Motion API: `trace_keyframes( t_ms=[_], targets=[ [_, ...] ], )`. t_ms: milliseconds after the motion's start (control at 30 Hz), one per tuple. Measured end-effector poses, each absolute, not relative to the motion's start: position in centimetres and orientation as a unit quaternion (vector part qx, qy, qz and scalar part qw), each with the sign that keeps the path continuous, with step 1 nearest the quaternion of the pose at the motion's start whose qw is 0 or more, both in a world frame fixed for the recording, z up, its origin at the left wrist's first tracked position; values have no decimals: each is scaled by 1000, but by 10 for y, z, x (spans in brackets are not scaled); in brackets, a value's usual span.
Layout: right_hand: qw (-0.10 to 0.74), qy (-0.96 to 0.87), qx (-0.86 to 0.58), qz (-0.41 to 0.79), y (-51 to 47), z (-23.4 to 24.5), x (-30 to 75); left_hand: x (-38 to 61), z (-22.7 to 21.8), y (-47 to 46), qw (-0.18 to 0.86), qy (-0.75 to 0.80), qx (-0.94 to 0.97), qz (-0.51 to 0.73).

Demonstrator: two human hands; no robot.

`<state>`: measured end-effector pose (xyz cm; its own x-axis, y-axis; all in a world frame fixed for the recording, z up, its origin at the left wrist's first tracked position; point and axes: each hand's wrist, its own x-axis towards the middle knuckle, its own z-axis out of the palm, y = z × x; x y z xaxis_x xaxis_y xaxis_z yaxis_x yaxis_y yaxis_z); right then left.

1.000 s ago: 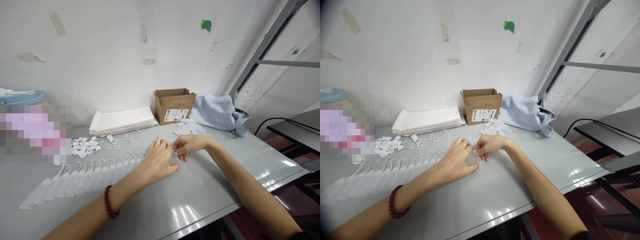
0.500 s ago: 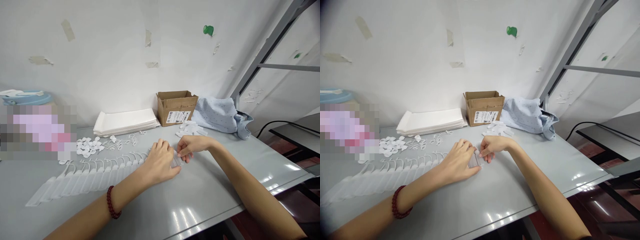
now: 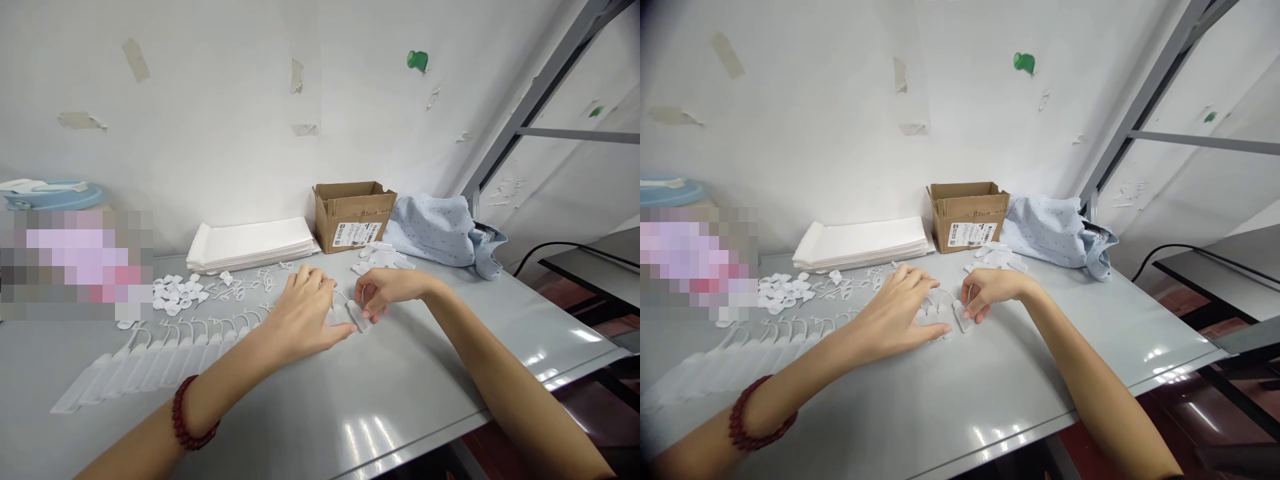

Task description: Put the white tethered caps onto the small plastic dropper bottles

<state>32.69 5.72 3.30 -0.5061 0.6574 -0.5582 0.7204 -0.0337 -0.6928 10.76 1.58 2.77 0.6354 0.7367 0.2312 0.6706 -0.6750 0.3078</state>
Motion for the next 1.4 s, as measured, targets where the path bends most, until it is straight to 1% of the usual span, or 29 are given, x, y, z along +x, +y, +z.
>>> trace_keyframes(
  t_ms=[100,200,367,467,600,700,1000,1133,1400],
  targets=[
    [42,729,508,-457,53,40,326,95,38,3,113,395,892,186],
    [81,760,502,-405,49,43,323,81,39,-15,129,382,892,205],
    [99,768,507,-380,46,39,318,61,24,-30,116,385,878,258],
    [84,768,517,-368,44,38,316,53,15,-27,107,397,859,305],
    [38,775,536,-332,42,35,315,46,6,-24,102,414,835,347],
    [19,788,534,-306,39,33,311,43,3,-25,101,411,835,351],
    [23,803,537,-257,24,37,300,45,0,-28,102,411,834,353],
    [8,812,539,-225,22,35,302,45,-1,-28,104,409,835,353],
    [-9,827,516,-224,24,32,302,45,-3,-27,101,408,837,352]
  ],
)
